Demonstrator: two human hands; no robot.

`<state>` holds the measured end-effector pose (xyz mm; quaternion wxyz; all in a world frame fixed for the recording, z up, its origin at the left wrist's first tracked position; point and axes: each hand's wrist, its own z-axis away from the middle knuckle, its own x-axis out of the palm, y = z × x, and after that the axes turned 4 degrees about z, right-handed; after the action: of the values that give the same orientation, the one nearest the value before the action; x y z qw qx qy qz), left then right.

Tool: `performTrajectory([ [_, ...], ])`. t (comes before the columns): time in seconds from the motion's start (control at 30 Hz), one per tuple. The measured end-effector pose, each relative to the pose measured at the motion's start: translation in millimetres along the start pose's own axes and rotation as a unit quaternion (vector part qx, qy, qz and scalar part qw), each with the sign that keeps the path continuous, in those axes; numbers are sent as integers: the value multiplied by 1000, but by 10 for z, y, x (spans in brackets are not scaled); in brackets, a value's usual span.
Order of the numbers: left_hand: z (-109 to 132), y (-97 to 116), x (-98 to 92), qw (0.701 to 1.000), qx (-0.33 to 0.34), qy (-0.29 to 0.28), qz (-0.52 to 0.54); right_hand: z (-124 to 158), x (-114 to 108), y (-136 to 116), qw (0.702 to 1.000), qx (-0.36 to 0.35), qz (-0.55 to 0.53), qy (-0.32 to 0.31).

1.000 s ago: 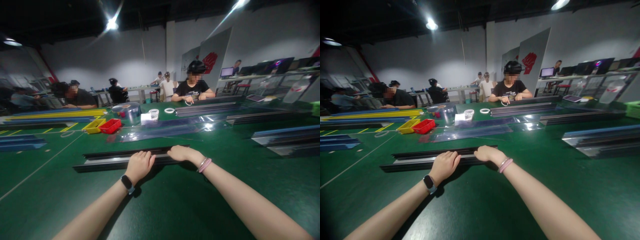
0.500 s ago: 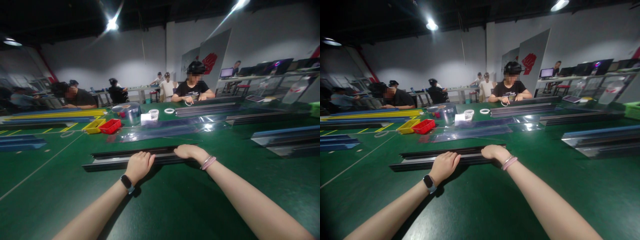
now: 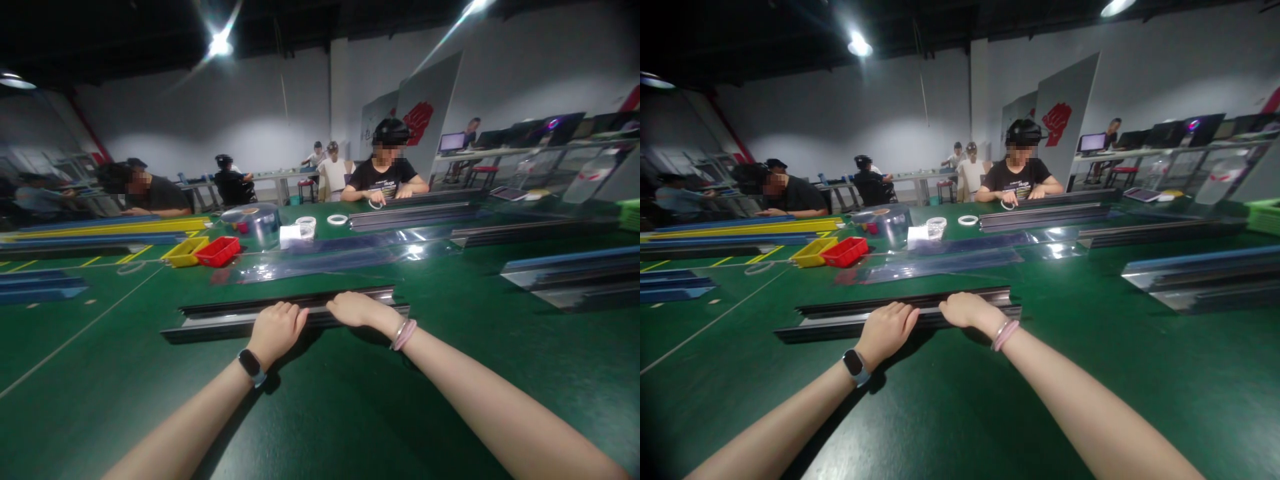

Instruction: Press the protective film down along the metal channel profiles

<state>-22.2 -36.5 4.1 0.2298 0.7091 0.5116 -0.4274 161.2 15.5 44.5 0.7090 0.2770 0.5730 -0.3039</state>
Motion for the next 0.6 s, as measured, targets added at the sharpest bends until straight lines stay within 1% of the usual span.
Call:
performTrajectory([
  [0.1,0,3,-11,1000,0,2,-1,-22,-10,23,999,7,-29,-23],
  [0.27,4,13,-41,1000,-5,11,1,-66,-18,66,998,-6,-56,-31],
  [0.33,5,16,-50,1000,-2,18,4,-96,7,99,996,8,-76,-40],
  [0.5,10,18,-63,1000,2,26,9,-129,48,229,987,69,-125,-67],
  [0.6,18,16,-62,1000,-4,24,10,-96,18,287,986,81,-122,-85],
])
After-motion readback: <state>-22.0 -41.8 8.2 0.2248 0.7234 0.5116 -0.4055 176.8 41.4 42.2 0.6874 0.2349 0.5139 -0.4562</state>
